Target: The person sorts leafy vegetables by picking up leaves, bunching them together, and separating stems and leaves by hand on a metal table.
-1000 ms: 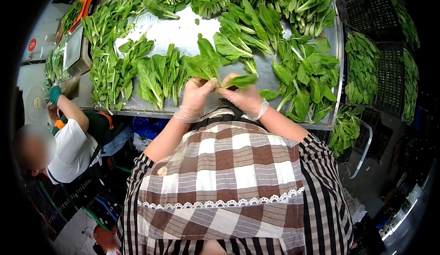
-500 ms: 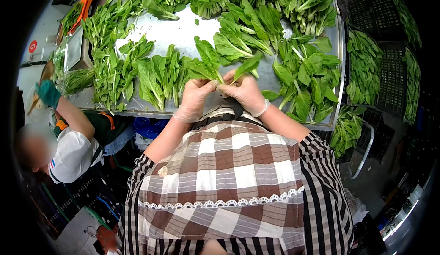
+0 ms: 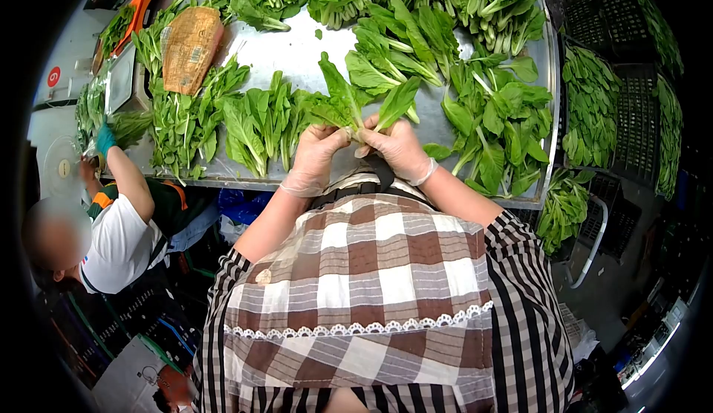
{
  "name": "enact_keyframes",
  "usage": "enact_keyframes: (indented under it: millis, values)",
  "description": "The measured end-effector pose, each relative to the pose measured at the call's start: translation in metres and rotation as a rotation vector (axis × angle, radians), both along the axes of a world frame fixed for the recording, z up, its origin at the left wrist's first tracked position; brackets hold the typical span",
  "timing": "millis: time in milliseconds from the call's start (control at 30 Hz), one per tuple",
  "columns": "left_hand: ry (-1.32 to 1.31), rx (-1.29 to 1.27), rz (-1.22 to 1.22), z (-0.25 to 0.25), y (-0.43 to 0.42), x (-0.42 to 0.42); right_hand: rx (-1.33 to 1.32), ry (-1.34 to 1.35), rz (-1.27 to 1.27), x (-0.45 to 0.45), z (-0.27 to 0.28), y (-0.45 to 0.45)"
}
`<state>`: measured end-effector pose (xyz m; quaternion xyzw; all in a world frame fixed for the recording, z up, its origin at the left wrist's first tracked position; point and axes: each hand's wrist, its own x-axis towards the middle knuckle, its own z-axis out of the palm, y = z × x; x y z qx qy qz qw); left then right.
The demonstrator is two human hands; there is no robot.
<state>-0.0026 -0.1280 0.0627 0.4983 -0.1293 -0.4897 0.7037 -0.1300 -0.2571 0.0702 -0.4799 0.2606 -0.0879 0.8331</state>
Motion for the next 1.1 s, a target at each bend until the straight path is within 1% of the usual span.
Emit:
enact_keyframes:
  millis: [267,333,533,667,733,767,800,833,867,933,1000,1100]
  values:
    - [0.100,0.017,-0.021,-0.004,0.003,0.002,0.133,0.016,0.006,-0.001,-0.005,-0.001]
    - [0.141,0.007,-0.010,0.006,0.002,0.001,0.164,0.011,0.005,-0.001,-0.005,-0.001]
    - [0.157,0.034,0.025,0.008,0.001,-0.002,0.194,0.023,-0.001,-0.003,-0.002,0.000]
    - [-0.082,0.138,-0.018,0.008,-0.001,-0.003,0.079,0.010,0.092,-0.004,-0.012,0.002]
    - [-0.206,0.189,-0.066,0.003,-0.002,-0.002,0.038,0.001,0.109,-0.002,-0.006,0.002]
    - [-0.274,0.236,-0.080,-0.002,0.000,0.000,0.022,0.028,0.052,-0.003,-0.001,0.005]
    - [-0.341,0.263,-0.115,-0.006,0.000,0.002,-0.035,0.039,0.048,-0.009,-0.005,0.002]
    - [-0.310,0.280,-0.072,0.003,-0.004,-0.003,-0.098,0.053,0.016,-0.013,-0.010,-0.001]
    - [-0.278,0.294,-0.040,0.012,-0.006,-0.007,-0.142,-0.001,-0.053,-0.017,-0.011,-0.003]
    - [-0.206,0.363,-0.080,0.012,-0.009,-0.008,-0.136,-0.069,-0.190,-0.035,-0.009,-0.013]
    - [-0.128,0.365,-0.162,0.010,-0.009,-0.006,-0.039,-0.181,-0.406,-0.058,0.007,-0.023]
    - [-0.052,0.387,-0.266,0.012,-0.021,-0.007,-0.265,-0.022,-0.761,-0.116,0.023,-0.053]
